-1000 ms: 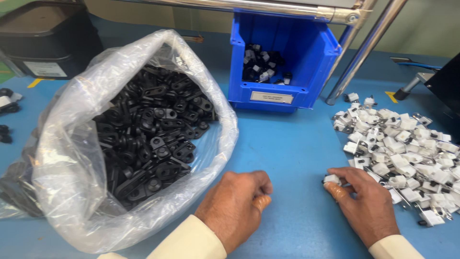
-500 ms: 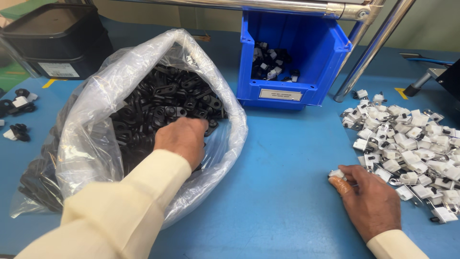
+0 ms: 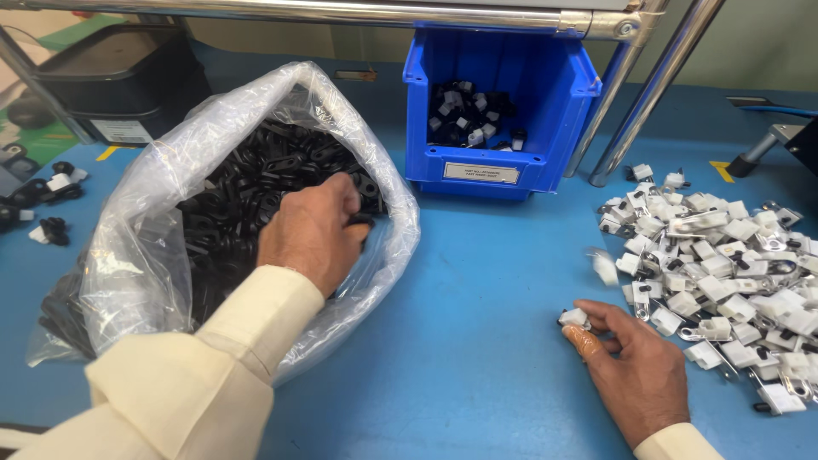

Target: The person repeatedly picks a black plastic piece from a bag and a white plastic piece from a pile, then presses them together to form an assembled unit. The assembled units are placed into a blue bin. The process is repeated continuously throughout the clip.

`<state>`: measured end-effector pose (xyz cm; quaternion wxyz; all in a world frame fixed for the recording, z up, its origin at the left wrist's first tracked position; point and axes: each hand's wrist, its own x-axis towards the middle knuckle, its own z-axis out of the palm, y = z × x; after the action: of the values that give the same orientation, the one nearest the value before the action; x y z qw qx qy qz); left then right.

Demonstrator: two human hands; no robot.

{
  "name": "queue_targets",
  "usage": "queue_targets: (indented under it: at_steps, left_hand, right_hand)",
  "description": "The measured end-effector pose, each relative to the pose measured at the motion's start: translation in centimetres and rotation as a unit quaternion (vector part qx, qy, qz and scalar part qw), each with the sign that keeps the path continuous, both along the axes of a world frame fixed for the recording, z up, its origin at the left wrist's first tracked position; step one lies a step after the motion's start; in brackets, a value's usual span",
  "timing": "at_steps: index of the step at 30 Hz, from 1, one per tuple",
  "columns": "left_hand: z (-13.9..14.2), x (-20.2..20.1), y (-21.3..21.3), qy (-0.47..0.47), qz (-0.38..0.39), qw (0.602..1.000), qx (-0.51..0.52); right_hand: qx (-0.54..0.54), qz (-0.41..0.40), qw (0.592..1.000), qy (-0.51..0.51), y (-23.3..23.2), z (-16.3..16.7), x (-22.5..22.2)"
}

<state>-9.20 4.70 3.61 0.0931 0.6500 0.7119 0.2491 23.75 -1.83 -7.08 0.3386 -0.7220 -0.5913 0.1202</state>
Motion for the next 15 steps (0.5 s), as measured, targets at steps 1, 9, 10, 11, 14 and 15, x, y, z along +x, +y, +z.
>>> queue_targets:
  at_steps: [1,9,10,11,14,15]
  left_hand:
    - [-0.1,0.7,0.1,-0.058,0.006,0.998,0.007]
    - [-6.2,8.7,-2.4,-0.293,0.018,0.941,-0.171]
    - [-7.0,9.5,-2.8,-0.319,0.025,0.931,-0.179]
    - [-7.6,10.4,-3.1,-0.343,0.030,0.920,-0.186]
    - [-8.4,13.5,-2.9,-0.384,0.021,0.903,-0.191]
    - [-8.5,14.5,-2.9,-0.393,0.015,0.900,-0.189]
  right_hand:
    - [-0.003,0.007,1.000,-0.018,0.1,0.1,0.1]
    - [0.089,0.129,0.976,-0.151,1.3,0.7,-0.4]
    - [0.055,0.122,0.982,-0.136,1.4,0.8,-0.4]
    - [0.021,0.112,0.986,-0.120,1.6,1.0,-0.2]
    - [-0.122,0.032,0.985,0.121,2.1,1.4,0.8]
    - [-0.110,0.034,0.977,0.179,1.8,1.4,1.1]
